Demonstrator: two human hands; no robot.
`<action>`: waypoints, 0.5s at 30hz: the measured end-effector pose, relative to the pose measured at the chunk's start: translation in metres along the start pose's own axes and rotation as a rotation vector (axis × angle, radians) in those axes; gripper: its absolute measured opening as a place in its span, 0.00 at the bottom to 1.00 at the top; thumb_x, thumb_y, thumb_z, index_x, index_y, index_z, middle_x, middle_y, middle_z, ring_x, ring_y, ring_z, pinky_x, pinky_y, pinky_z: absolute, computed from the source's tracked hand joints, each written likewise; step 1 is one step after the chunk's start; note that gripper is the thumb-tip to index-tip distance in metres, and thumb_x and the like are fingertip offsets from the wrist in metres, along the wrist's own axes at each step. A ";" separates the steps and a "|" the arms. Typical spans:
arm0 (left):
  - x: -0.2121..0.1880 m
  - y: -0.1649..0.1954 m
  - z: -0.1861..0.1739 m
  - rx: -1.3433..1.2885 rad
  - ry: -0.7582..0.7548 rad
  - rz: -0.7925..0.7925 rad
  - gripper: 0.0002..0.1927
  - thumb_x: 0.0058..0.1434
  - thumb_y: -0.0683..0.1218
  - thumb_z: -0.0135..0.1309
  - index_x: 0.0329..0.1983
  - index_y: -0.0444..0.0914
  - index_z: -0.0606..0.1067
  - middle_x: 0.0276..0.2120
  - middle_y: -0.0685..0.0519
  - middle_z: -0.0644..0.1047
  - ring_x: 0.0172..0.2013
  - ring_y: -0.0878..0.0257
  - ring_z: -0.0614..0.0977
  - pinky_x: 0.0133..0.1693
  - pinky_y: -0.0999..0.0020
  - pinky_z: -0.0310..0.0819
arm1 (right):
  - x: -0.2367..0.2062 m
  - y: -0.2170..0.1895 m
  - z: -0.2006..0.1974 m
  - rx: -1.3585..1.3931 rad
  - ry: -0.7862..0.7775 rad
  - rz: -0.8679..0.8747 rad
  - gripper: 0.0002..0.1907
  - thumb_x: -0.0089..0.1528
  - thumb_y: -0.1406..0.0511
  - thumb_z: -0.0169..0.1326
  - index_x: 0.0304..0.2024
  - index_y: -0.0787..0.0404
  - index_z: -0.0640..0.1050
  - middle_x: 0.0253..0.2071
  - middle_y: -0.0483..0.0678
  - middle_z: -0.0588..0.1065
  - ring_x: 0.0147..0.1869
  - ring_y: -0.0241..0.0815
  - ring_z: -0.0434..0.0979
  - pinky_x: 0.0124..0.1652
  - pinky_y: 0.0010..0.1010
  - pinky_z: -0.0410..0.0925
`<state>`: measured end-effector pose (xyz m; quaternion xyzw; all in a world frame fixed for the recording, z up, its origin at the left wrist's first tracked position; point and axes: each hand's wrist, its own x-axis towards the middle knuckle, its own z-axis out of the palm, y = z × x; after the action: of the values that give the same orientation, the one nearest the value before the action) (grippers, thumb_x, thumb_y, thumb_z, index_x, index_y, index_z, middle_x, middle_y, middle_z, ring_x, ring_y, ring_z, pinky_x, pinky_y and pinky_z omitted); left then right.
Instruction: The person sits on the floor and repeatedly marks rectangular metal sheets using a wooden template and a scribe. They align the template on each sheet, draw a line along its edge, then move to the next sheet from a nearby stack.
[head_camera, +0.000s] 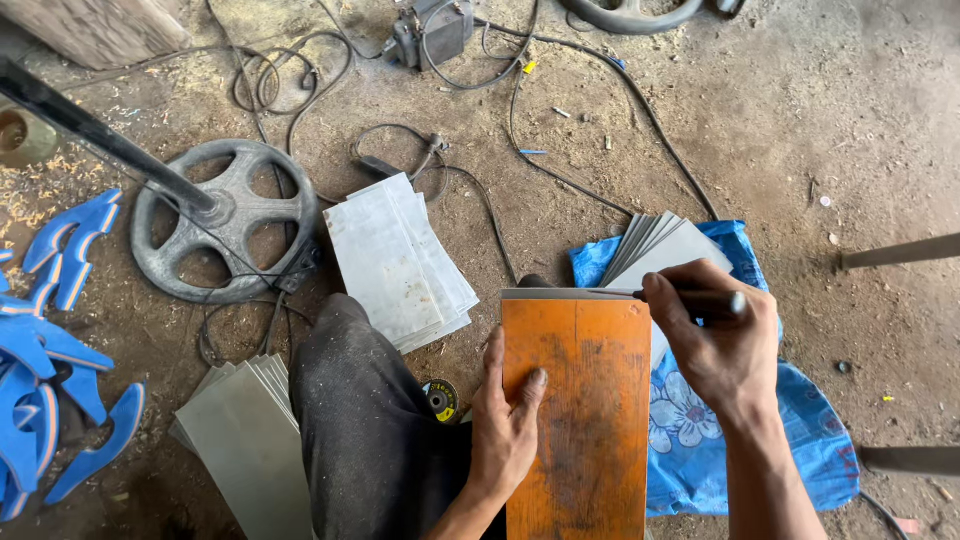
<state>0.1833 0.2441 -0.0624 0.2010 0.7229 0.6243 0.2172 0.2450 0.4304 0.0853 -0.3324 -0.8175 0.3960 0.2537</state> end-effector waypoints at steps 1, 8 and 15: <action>0.000 0.001 -0.001 0.006 0.010 0.030 0.38 0.68 0.54 0.48 0.77 0.39 0.50 0.69 0.32 0.64 0.55 0.45 0.82 0.51 0.54 0.83 | 0.002 -0.002 0.004 -0.001 -0.021 -0.012 0.10 0.65 0.63 0.61 0.37 0.65 0.82 0.26 0.44 0.78 0.30 0.29 0.74 0.31 0.23 0.67; 0.002 0.001 -0.006 -0.039 -0.020 0.031 0.37 0.71 0.53 0.48 0.77 0.36 0.50 0.65 0.32 0.68 0.57 0.45 0.81 0.55 0.54 0.81 | 0.004 0.003 0.018 -0.002 -0.049 0.010 0.10 0.65 0.63 0.61 0.36 0.66 0.82 0.26 0.44 0.78 0.31 0.29 0.74 0.32 0.22 0.67; 0.004 0.000 -0.004 -0.031 -0.007 0.116 0.37 0.72 0.51 0.49 0.77 0.35 0.50 0.67 0.30 0.67 0.62 0.42 0.77 0.58 0.54 0.77 | 0.007 0.003 0.020 0.009 -0.042 0.002 0.09 0.65 0.64 0.61 0.36 0.66 0.82 0.28 0.44 0.80 0.32 0.28 0.76 0.33 0.21 0.68</action>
<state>0.1777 0.2433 -0.0621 0.2412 0.6997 0.6462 0.1862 0.2277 0.4274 0.0728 -0.3238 -0.8205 0.4070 0.2375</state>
